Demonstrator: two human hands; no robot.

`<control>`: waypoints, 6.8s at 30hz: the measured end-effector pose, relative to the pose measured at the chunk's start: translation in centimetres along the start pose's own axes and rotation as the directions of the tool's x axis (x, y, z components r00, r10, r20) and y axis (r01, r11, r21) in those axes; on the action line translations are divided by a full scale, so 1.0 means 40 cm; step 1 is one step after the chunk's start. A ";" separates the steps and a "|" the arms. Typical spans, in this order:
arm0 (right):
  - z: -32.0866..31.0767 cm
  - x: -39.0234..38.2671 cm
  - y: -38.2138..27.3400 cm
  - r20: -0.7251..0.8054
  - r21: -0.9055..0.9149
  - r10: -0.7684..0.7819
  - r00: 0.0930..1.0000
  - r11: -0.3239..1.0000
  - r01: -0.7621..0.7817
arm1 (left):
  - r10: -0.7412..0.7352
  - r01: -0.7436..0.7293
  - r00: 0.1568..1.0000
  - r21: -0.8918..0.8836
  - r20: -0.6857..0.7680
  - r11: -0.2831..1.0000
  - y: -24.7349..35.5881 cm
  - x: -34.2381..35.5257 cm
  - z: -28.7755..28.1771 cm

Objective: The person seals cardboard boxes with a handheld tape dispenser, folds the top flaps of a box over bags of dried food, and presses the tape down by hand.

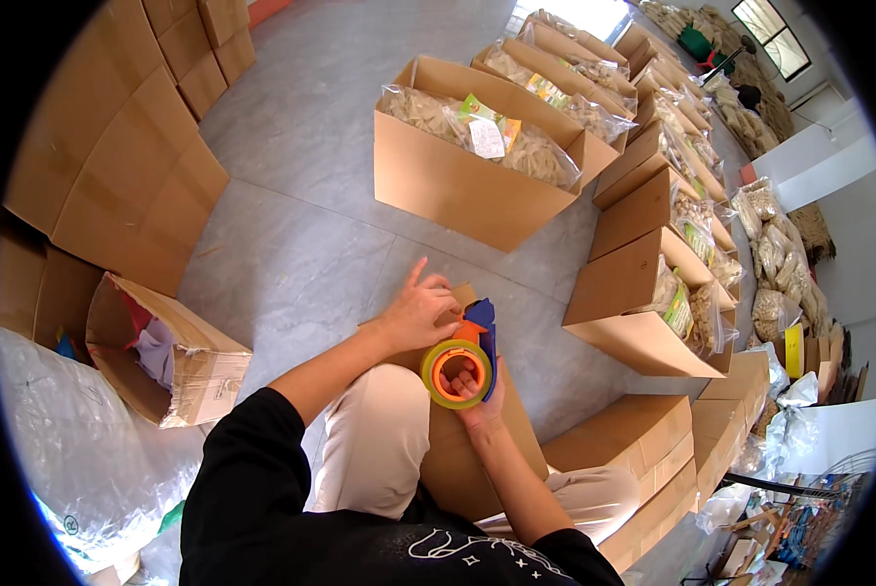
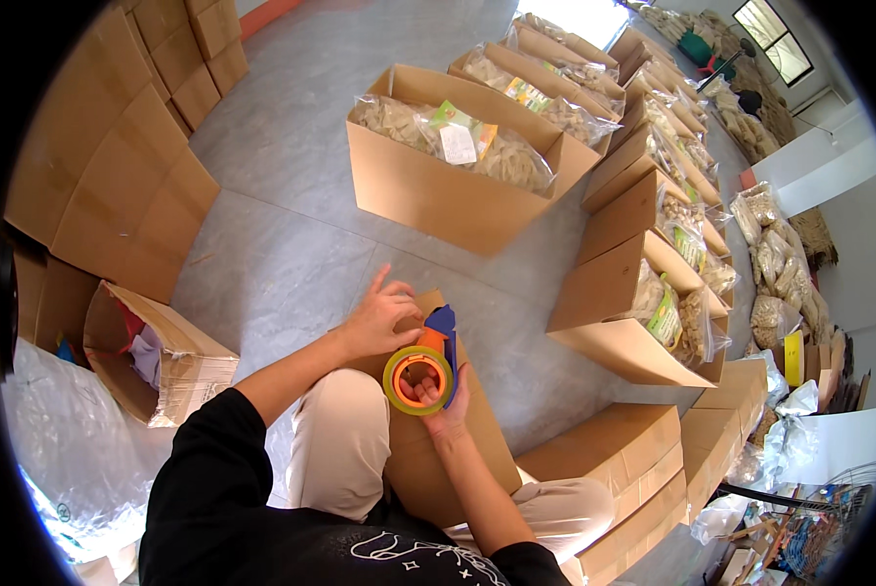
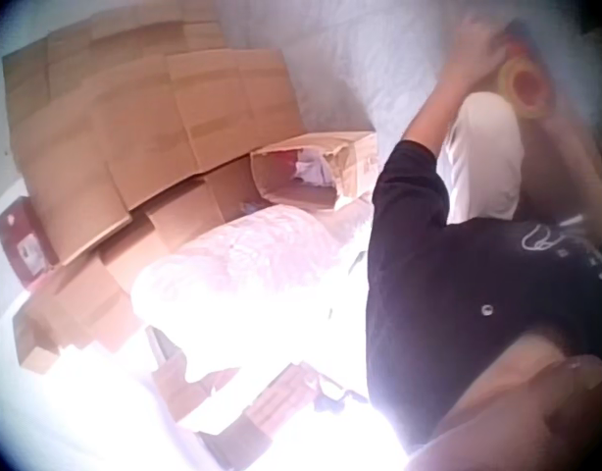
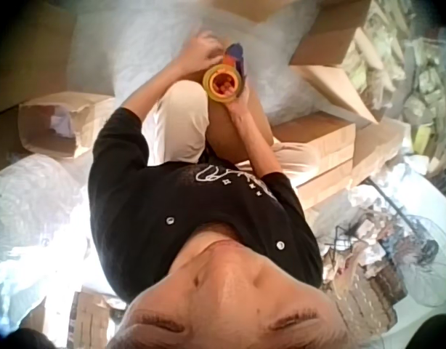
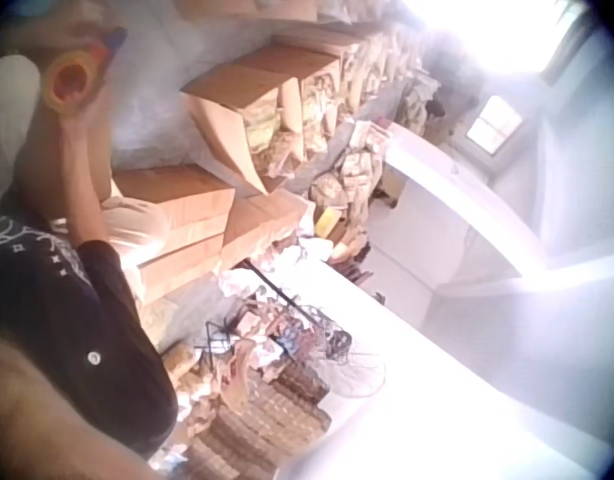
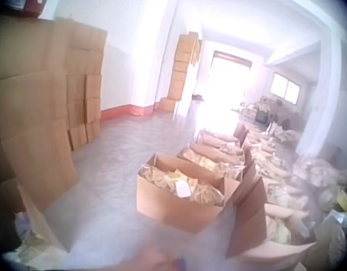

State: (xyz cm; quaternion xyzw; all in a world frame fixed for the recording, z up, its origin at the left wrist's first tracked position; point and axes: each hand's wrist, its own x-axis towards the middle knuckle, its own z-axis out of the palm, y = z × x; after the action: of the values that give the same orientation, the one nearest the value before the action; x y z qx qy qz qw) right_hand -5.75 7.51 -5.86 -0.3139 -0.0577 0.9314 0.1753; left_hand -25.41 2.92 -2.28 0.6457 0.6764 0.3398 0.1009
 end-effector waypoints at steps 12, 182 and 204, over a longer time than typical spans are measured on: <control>-0.015 0.012 -0.004 0.104 0.007 0.045 0.994 0.999 -0.046 | 0.004 -0.003 0.998 0.016 -0.068 1.000 -0.002 -0.001 0.024; -0.051 0.020 -0.031 0.184 -0.033 0.136 0.974 0.991 -0.132 | 0.227 -0.375 0.914 0.491 0.335 0.786 -0.071 -0.102 0.012; -0.036 0.019 -0.030 0.154 -0.059 0.123 0.980 0.992 -0.115 | -0.211 0.226 0.949 -0.041 0.232 0.973 -0.027 -0.103 -0.064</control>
State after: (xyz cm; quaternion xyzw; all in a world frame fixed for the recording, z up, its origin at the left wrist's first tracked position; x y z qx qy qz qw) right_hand -5.09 8.91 -7.18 -0.2464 -0.0758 0.9603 0.1062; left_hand -27.15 -1.75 -2.24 0.5975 0.7161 0.2731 0.2359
